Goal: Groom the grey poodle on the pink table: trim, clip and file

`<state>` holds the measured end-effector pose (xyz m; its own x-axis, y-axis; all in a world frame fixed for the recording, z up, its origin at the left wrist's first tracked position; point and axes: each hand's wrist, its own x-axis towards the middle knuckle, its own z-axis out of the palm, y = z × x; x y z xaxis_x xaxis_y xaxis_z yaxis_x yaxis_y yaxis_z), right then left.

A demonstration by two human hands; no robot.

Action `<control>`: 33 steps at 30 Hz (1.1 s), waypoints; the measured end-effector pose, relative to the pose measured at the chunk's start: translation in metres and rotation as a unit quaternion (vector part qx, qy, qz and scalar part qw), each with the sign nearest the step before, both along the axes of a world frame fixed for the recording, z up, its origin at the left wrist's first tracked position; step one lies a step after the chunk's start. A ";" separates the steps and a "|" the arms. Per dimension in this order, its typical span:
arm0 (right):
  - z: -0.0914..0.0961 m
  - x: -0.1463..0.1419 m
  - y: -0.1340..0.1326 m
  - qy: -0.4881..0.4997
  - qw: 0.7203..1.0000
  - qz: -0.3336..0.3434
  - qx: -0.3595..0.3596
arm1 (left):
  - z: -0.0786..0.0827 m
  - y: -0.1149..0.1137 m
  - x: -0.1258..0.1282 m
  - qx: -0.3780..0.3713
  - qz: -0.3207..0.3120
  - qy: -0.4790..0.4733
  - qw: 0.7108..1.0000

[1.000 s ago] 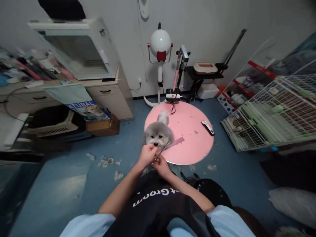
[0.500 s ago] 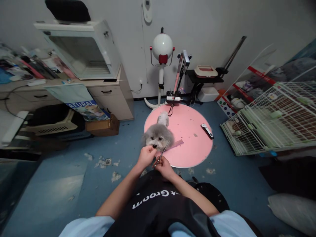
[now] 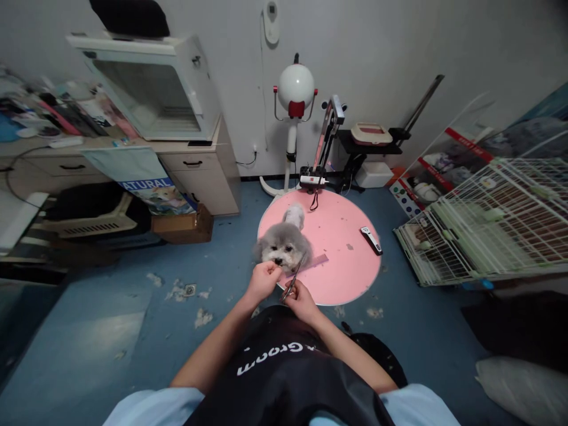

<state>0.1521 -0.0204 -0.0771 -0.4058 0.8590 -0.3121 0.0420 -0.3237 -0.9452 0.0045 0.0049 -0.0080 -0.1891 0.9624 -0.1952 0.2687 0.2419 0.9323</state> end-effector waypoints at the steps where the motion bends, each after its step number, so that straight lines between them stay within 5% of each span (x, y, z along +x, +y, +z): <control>1: 0.000 0.001 0.001 -0.002 1.000 -0.003 0.001 | 0.000 0.000 0.001 0.000 -0.001 -0.006 1.000; 23: 0.021 0.030 0.040 0.017 0.996 0.088 -0.012 | 0.002 0.003 -0.001 0.007 0.031 -0.026 0.999; 33: 0.030 0.045 0.058 -0.032 0.990 0.129 0.040 | -0.002 0.004 -0.002 0.006 0.022 -0.022 0.999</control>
<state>0.1971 0.0373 -0.0471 -0.5974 0.7519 -0.2787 0.1735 -0.2181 -0.9604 0.0024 0.0085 -0.0102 -0.2236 0.9555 -0.1924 0.2170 0.2412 0.9459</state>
